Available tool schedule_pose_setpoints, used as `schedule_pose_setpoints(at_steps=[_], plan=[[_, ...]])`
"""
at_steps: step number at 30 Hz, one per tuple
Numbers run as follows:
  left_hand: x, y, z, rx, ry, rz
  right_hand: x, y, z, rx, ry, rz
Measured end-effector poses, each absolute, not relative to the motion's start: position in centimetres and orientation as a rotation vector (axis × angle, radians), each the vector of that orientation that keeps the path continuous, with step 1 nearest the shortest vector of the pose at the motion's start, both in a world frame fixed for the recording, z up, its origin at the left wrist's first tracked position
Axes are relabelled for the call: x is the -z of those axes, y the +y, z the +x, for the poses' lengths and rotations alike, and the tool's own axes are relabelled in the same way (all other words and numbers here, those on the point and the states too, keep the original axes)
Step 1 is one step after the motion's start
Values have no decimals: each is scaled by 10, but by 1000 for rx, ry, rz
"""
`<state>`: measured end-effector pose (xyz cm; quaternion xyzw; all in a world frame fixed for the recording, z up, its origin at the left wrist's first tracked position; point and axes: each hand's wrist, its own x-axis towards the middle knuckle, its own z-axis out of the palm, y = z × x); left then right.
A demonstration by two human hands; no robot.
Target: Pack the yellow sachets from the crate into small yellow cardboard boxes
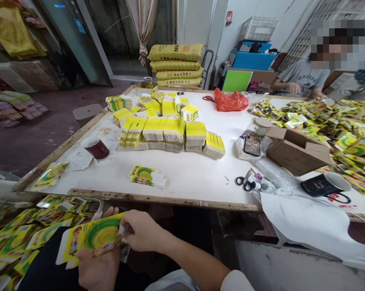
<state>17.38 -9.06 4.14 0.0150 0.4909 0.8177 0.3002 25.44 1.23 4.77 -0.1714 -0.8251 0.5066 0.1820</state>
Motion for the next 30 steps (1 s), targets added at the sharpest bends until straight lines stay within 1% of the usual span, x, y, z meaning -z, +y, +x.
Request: schedule_pose_setpoints(at_steps=[5,10,17,20,23,27,30], plan=[[-48,-91,178,-2266,1303,7,-32,-15,255,-1535,-2220,-593],[-40,-90,183,-2190,1340,-154,-35,-17,264,-1622,-2148,-649],[-30,-89,199,-2171,1203,67,-29,-6,281,-1671,-2233,-541],[-29,-90,205,-2262,1112,40,-24,-3,286,-1624,-2298,-500],[-28,-92,210,-2324,1101,64,-21,-1,291,-1505,-2380,-484],[-22,-93,212,-2351,1103,170,-20,1,293,-1272,-2489,-479],[-19,-94,211,-2335,1045,209,-19,3,294,-1197,-2530,-492]])
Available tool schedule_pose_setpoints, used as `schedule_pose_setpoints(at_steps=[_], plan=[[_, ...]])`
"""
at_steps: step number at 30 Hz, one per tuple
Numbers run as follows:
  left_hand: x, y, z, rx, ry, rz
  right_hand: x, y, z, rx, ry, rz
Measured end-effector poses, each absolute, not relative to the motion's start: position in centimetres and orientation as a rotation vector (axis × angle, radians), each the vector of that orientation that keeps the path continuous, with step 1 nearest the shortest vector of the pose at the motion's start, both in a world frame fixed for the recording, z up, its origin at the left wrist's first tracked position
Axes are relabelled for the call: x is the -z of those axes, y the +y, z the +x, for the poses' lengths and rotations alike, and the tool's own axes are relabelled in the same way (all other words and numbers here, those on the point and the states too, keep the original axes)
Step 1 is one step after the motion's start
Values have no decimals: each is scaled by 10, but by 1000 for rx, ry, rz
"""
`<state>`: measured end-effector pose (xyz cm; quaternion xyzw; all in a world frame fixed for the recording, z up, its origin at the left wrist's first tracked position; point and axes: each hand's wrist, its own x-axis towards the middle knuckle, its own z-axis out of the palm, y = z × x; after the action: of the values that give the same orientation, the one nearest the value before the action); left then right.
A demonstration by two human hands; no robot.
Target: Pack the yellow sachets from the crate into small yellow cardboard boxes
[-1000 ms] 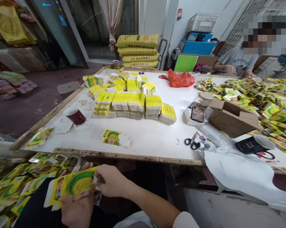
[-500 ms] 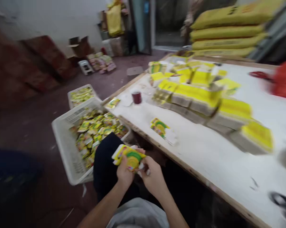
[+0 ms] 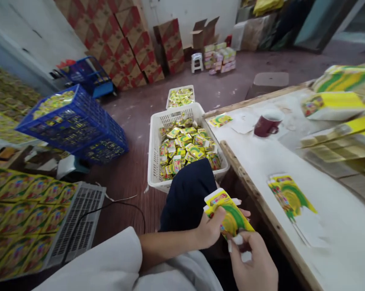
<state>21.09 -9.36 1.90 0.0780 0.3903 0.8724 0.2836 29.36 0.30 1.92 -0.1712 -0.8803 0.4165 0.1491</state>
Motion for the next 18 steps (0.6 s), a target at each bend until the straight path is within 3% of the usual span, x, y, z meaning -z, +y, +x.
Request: schedule_pose_setpoints(at_steps=[9,18], plan=[[-35,-106,203,-2159,754,329,-10,10,293,-1284,-2662,-592],[0,-92,199,-2402,743,142,-19,-9,286,-1333,-2558,-636]])
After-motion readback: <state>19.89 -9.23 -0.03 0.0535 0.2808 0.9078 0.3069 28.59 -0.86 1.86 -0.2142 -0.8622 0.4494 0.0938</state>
